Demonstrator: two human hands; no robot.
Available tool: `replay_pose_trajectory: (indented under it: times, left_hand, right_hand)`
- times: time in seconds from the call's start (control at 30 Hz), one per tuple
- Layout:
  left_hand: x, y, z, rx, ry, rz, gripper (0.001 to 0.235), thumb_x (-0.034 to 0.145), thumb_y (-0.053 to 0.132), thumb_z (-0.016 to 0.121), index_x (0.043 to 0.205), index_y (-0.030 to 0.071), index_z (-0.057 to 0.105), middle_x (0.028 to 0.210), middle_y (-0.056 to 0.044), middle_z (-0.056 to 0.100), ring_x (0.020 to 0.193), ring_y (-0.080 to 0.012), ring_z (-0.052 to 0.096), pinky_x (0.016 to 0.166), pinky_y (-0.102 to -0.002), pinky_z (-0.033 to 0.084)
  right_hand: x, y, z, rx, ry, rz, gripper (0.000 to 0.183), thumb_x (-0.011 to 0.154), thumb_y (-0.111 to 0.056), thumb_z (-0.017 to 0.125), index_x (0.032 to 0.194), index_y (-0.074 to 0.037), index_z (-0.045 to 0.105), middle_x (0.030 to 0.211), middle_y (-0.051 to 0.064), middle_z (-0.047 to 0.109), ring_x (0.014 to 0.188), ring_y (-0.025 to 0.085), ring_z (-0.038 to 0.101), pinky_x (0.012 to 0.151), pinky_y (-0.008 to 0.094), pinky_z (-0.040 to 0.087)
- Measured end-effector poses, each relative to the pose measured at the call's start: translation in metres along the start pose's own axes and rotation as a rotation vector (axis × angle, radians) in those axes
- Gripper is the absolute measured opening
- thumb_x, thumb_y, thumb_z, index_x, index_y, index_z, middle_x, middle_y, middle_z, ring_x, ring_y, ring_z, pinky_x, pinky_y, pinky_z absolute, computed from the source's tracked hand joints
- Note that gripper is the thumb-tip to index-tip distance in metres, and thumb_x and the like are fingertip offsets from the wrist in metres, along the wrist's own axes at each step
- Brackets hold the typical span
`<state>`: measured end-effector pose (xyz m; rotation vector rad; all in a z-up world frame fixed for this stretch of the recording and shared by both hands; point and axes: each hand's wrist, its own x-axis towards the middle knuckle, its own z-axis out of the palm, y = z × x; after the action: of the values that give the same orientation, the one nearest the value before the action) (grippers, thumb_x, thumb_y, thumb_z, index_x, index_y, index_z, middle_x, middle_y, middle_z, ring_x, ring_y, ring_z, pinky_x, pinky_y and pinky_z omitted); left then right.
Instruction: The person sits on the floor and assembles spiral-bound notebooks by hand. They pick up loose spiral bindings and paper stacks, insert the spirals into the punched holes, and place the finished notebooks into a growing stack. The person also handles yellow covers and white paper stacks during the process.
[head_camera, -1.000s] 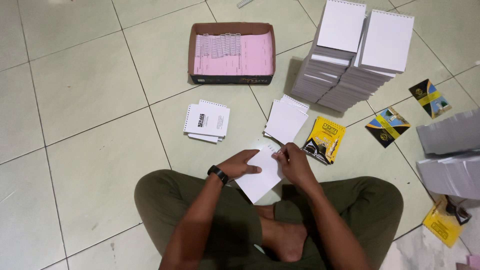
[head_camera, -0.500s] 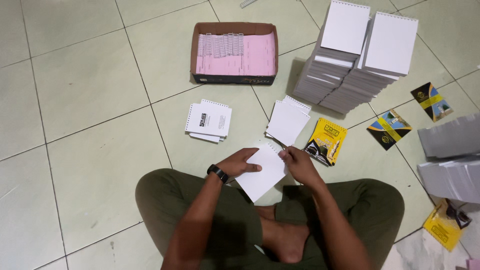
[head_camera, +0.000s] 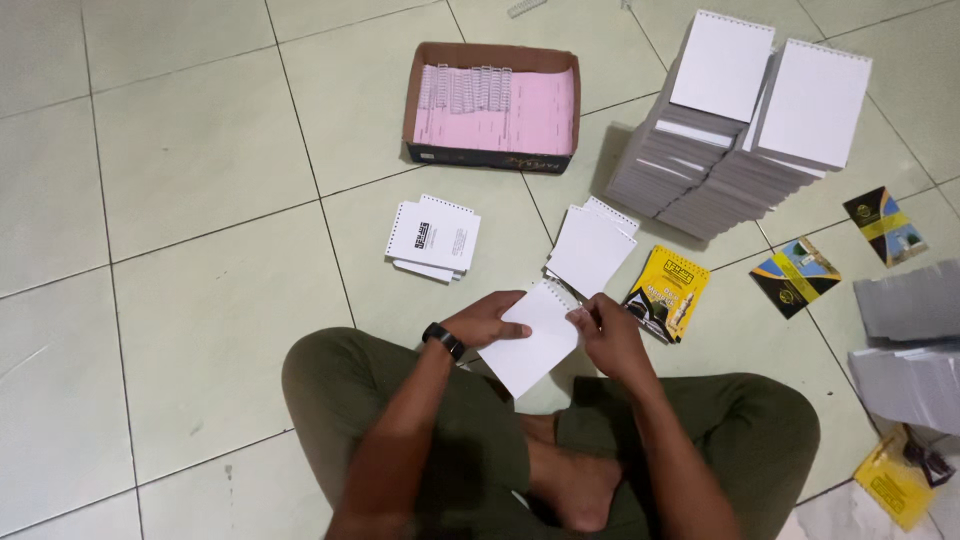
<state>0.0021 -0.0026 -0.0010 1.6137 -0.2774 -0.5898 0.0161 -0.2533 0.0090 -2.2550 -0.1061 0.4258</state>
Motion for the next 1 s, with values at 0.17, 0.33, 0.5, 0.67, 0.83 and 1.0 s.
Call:
replay_pose_trajectory:
  times: [0.17, 0.33, 0.5, 0.67, 0.83, 1.0]
  left_hand:
    - [0.001, 0.000, -0.002, 0.013, 0.023, 0.050, 0.036, 0.085, 0.028, 0.079, 0.112, 0.006, 0.067, 0.095, -0.013, 0.070, 0.090, -0.0238, 0.062, 0.087, -0.040, 0.051]
    - [0.003, 0.004, 0.003, 0.021, 0.033, 0.071, 0.036, 0.086, 0.028, 0.078, 0.112, 0.005, 0.067, 0.093, -0.015, 0.068, 0.087, -0.0250, 0.062, 0.085, -0.041, 0.051]
    - [-0.004, 0.009, -0.006, -0.017, 0.072, 0.080, 0.033, 0.086, 0.026, 0.078, 0.110, 0.006, 0.067, 0.089, -0.009, 0.066, 0.084, -0.0213, 0.058, 0.081, -0.036, 0.050]
    - [-0.005, 0.013, 0.000, -0.014, 0.057, 0.090, 0.035, 0.085, 0.025, 0.078, 0.111, 0.004, 0.066, 0.090, -0.011, 0.067, 0.085, -0.0223, 0.059, 0.082, -0.037, 0.050]
    - [-0.001, 0.011, 0.001, -0.011, 0.042, 0.104, 0.037, 0.085, 0.026, 0.080, 0.112, 0.004, 0.066, 0.091, -0.010, 0.069, 0.085, -0.0207, 0.060, 0.082, -0.037, 0.051]
    - [0.000, 0.015, 0.001, 0.011, 0.036, 0.102, 0.036, 0.087, 0.024, 0.077, 0.114, 0.003, 0.065, 0.089, -0.013, 0.067, 0.083, -0.0239, 0.060, 0.080, -0.039, 0.050]
  right_hand:
    - [0.004, 0.007, 0.002, 0.196, 0.031, 0.049, 0.028, 0.101, -0.027, 0.065, 0.090, -0.002, 0.071, 0.067, 0.013, 0.062, 0.068, 0.027, 0.062, 0.070, 0.040, 0.049]
    - [-0.001, -0.008, -0.007, 0.095, 0.057, 0.012, 0.022, 0.095, -0.022, 0.074, 0.094, 0.000, 0.073, 0.074, 0.019, 0.068, 0.077, 0.032, 0.068, 0.075, 0.045, 0.052]
    - [0.000, 0.001, -0.017, 0.261, 0.011, 0.023, 0.018, 0.098, -0.013, 0.066, 0.097, 0.004, 0.072, 0.072, 0.017, 0.069, 0.076, 0.028, 0.067, 0.082, 0.044, 0.052]
    - [-0.002, 0.000, -0.017, 0.200, 0.007, -0.009, 0.018, 0.099, -0.014, 0.065, 0.099, 0.003, 0.073, 0.073, 0.020, 0.073, 0.076, 0.030, 0.070, 0.080, 0.045, 0.053]
    - [0.004, 0.010, -0.011, 0.313, -0.003, -0.016, 0.021, 0.097, -0.016, 0.070, 0.102, 0.004, 0.073, 0.074, 0.017, 0.070, 0.078, 0.026, 0.065, 0.081, 0.044, 0.053]
    - [0.006, 0.008, -0.010, 0.151, 0.057, -0.035, 0.016, 0.090, -0.014, 0.078, 0.094, 0.000, 0.071, 0.067, 0.016, 0.066, 0.066, 0.027, 0.065, 0.065, 0.038, 0.048]
